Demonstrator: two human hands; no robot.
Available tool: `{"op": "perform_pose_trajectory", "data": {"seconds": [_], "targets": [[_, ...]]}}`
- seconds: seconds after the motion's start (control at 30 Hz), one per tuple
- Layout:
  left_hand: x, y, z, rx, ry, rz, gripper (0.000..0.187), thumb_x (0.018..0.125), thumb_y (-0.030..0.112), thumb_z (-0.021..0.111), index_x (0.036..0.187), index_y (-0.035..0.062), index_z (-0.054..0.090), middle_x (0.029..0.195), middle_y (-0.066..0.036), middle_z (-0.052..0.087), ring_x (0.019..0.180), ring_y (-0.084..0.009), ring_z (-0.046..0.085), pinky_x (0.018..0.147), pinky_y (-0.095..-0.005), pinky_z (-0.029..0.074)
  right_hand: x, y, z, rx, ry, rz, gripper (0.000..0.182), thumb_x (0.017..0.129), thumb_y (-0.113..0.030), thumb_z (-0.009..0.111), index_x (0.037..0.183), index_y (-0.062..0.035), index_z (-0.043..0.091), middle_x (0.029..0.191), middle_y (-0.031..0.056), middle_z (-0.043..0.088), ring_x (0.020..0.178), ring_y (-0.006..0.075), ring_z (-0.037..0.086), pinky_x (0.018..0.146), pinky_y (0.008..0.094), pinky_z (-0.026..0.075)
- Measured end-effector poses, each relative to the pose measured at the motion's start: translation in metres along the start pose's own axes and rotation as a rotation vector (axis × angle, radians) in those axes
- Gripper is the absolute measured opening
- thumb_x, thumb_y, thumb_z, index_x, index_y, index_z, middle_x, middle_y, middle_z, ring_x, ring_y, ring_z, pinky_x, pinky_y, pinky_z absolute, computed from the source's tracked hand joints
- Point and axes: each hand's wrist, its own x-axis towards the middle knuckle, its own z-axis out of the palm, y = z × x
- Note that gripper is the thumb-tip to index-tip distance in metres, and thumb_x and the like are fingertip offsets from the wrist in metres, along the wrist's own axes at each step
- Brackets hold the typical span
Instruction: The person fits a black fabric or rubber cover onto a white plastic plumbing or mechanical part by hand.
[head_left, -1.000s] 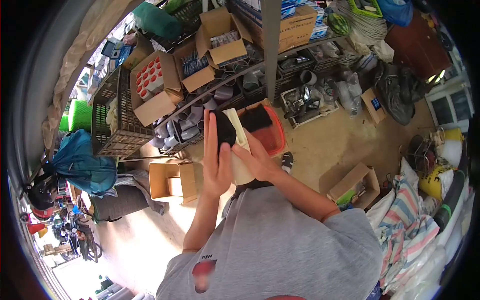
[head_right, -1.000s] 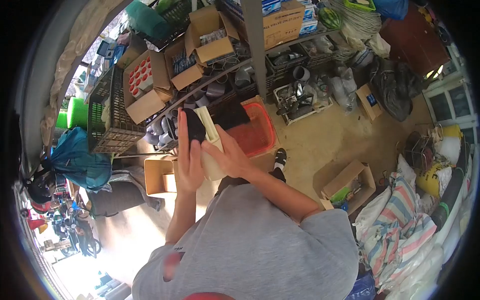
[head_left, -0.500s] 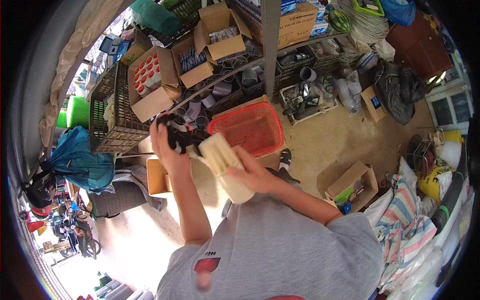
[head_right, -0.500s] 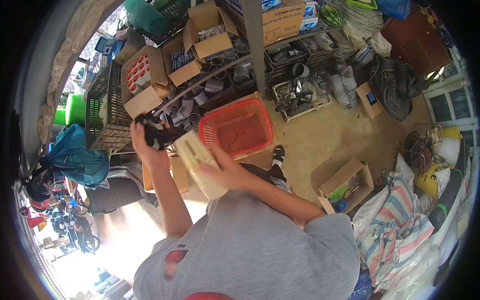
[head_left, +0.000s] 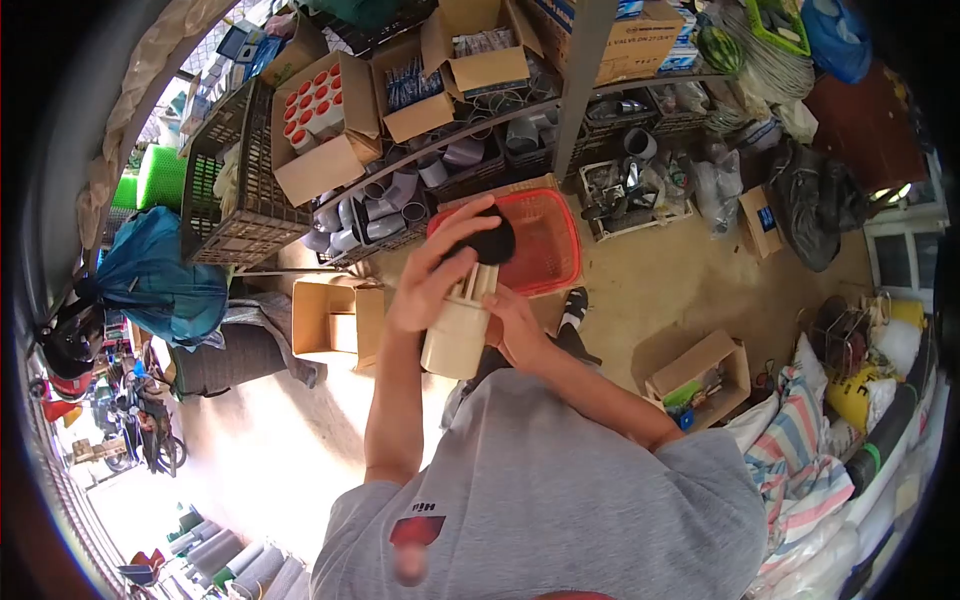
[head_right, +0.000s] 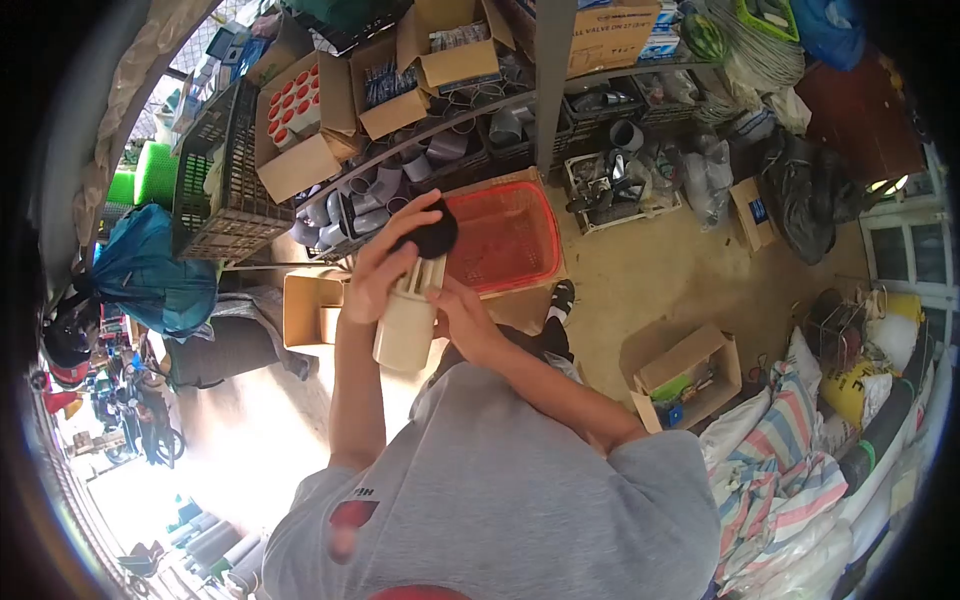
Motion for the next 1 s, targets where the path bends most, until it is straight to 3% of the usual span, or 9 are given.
{"op": "perform_pose_trajectory", "data": {"seconds": [0.07,0.23,0.33,0.43,0.63,0.73,0.83,0.93,1.0], "targets": [[-0.008,-0.01,0.0,-0.754,0.179,-0.408,0.051,0.097,0.007,0.057,0.148,-0.0007,0.055,0.161,-0.018,0.045,0.155,-0.0281,0.035,0.124,-0.0378,0.029,0.004,0.0,-0.001,-0.087,0.002,0.039,0.048,0.108,-0.034,0.048,0.147,-0.0042,0.049,0.127,0.009,0.063,0.104,0.0184,0.068,0.09,0.036,0.059],[-0.066,-0.069,0.054,-0.036,0.277,-0.154,0.052,0.1,0.002,0.052,0.152,0.0011,0.051,0.157,-0.018,0.052,0.141,-0.0267,0.053,0.114,-0.0336,0.042,0.053,0.062,-0.09,0.002,0.543,0.035,0.046,0.109,-0.039,0.046,0.137,-0.0028,0.056,0.122,0.0107,0.063,0.104,0.0175,0.063,0.091,0.0328,0.052],[-0.091,-0.072,0.055,-0.032,0.091,-0.331,0.054,0.096,-0.003,0.053,0.149,0.0054,0.057,0.151,-0.017,0.059,0.134,-0.0261,0.059,0.112,-0.035,0.044,0.087,0.09,-0.191,-0.382,0.453,-0.182,0.051,0.107,-0.047,0.047,0.13,-0.0023,0.058,0.116,0.0122,0.063,0.102,0.0199,0.064,0.09,0.0366,0.052],[-0.124,-0.119,0.044,-0.149,-0.021,-0.661,0.051,0.092,-0.007,0.054,0.139,0.0066,0.065,0.14,-0.015,0.067,0.13,-0.025,0.062,0.11,-0.0348,0.046,0.106,0.041,-0.203,-0.374,0.704,0.105,0.06,0.096,-0.051,0.065,0.133,-0.0029,0.06,0.112,0.0116,0.07,0.09,0.0277,0.073,0.083,0.0415,0.059],[-0.206,-0.187,0.035,-0.295,0.433,-0.886,0.039,0.091,-0.007,0.056,0.128,-0.0005,0.07,0.118,-0.012,0.075,0.111,-0.0193,0.07,0.099,-0.0325,0.053,0.215,0.161,-0.476,-1.225,0.84,0.295,0.085,0.077,-0.051,0.085,0.138,0.0008,0.058,0.125,0.0198,0.07,0.104,0.0323,0.074,0.086,0.0466,0.059],[-0.238,-0.18,0.045,-0.194,0.572,-0.977,0.038,0.092,-0.007,0.057,0.128,-0.0017,0.069,0.117,-0.012,0.075,0.11,-0.0192,0.07,0.099,-0.0323,0.054,0.21,0.129,-0.41,-1.284,0.811,0.338,0.091,0.074,-0.049,0.088,0.142,0.0012,0.054,0.126,0.0213,0.068,0.104,0.0344,0.073,0.084,0.0478,0.059],[-0.297,-0.195,0.074,-0.102,0.701,-1.129,0.034,0.096,0.0,0.057,0.127,-0.0022,0.069,0.115,-0.012,0.075,0.108,-0.0183,0.071,0.096,-0.0322,0.054,0.243,0.165,-0.461,-0.976,0.622,0.576,0.091,0.081,-0.047,0.083,0.149,-0.0012,0.043,0.129,0.0179,0.066,0.105,0.0311,0.072,0.086,0.0481,0.056],[-0.345,-0.206,0.119,-0.142,0.879,-1.229,0.032,0.096,0.012,0.062,0.124,-0.0007,0.071,0.103,-0.01,0.076,0.09,-0.0159,0.071,0.082,-0.0291,0.054,0.269,0.224,-0.52,-1.171,0.766,0.494,0.079,0.085,-0.044,0.08,0.144,-0.0033,0.048,0.119,0.0127,0.068,0.09,0.0269,0.073,0.075,0.0444,0.056],[-0.341,-0.198,0.138,-0.3,0.944,-1.274,0.045,0.089,0.016,0.066,0.128,-0.0071,0.066,0.113,-0.015,0.076,0.101,-0.0221,0.073,0.094,-0.0322,0.054,0.276,0.243,-0.539,-1.057,0.771,0.529,0.08,0.087,-0.047,0.078,0.145,-0.0026,0.047,0.127,0.0161,0.066,0.105,0.0298,0.069,0.086,0.0445,0.054]]}}
